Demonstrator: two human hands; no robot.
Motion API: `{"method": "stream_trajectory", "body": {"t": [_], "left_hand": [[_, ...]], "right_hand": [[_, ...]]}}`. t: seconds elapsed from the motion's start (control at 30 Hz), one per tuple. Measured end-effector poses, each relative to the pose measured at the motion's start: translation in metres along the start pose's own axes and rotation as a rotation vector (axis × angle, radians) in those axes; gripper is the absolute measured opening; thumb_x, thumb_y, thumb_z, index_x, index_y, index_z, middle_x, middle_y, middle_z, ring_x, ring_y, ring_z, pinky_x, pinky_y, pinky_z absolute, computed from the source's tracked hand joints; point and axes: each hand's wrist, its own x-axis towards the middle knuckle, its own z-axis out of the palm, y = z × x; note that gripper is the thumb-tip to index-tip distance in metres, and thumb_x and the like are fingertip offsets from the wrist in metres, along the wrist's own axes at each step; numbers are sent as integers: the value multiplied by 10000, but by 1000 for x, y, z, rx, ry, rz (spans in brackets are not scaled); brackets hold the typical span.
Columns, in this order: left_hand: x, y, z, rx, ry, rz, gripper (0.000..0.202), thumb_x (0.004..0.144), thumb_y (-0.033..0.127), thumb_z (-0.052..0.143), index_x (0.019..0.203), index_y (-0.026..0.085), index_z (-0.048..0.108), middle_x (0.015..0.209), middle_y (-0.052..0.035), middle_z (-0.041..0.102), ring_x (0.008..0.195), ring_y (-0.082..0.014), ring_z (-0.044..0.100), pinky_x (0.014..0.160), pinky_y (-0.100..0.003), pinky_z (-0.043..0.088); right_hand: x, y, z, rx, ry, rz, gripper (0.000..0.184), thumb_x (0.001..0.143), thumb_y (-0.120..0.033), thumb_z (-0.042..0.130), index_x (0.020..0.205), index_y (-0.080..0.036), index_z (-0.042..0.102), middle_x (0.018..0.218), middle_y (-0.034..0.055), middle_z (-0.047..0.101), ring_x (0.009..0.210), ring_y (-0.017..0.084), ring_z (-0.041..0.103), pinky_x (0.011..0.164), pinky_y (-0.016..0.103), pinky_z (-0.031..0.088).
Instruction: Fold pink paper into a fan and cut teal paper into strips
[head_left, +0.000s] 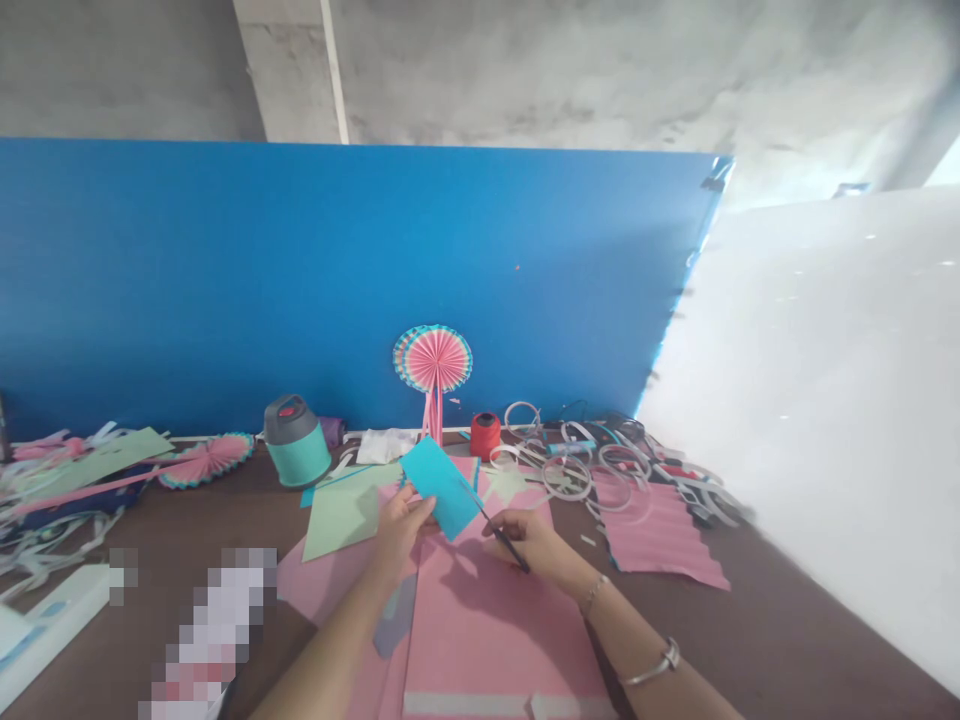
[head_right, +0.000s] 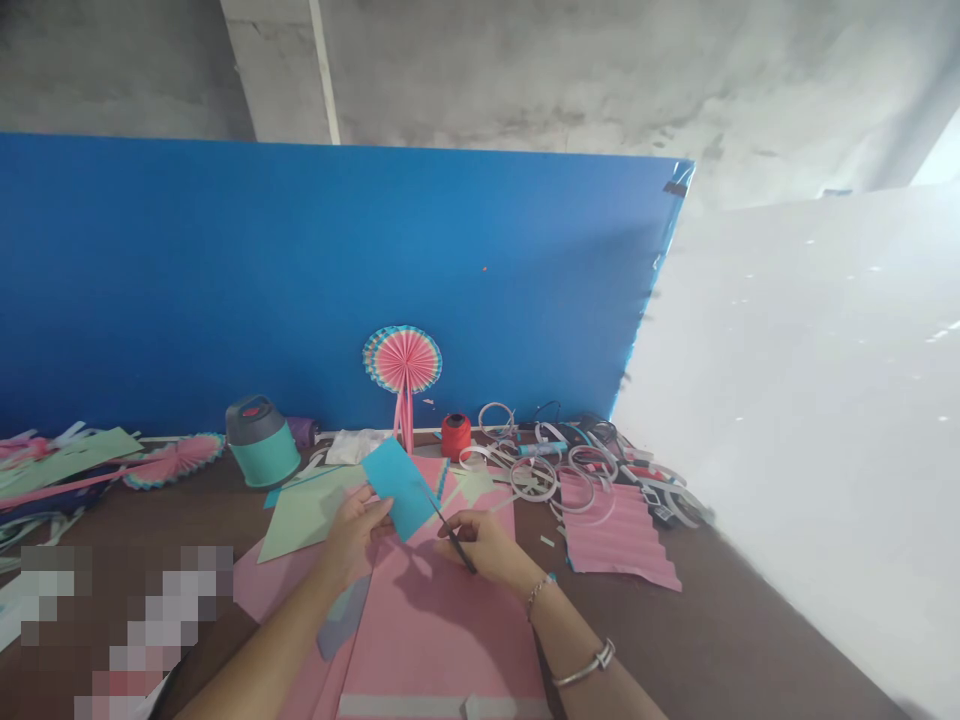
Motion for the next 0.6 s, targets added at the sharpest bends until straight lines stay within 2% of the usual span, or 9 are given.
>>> {"method": "stream_trajectory", "body": {"t": [0.17,0.33,0.6], "left_hand": [[0,-4,3,23,-30,-9,469,614,415,724,954,130,570,752,-89,715,632,-224,671,578,-297,504],[0,-4,3,37,-57,-15,481,635,406,711,992,123,555,785,-102,719,649,-224,673,600,-303,508],[3,-10,-1,47,-76,-28,428,648,401,702,947,130,557,741,-94,717,614,-213,668,584,-299,510]], "right_hand": [[0,1,1,44,7,-13,396,606,-435,713,825,-121,610,475,-73,449,399,46,368,399,188,281],[0,0,1,45,10,-22,396,596,-424,727,824,-121,611,461,-80,431,401,45,347,397,188,266],[4,7,1,54,6,-29,399,597,-428,726,818,-118,606,457,-73,452,394,50,356,393,191,263]]}}
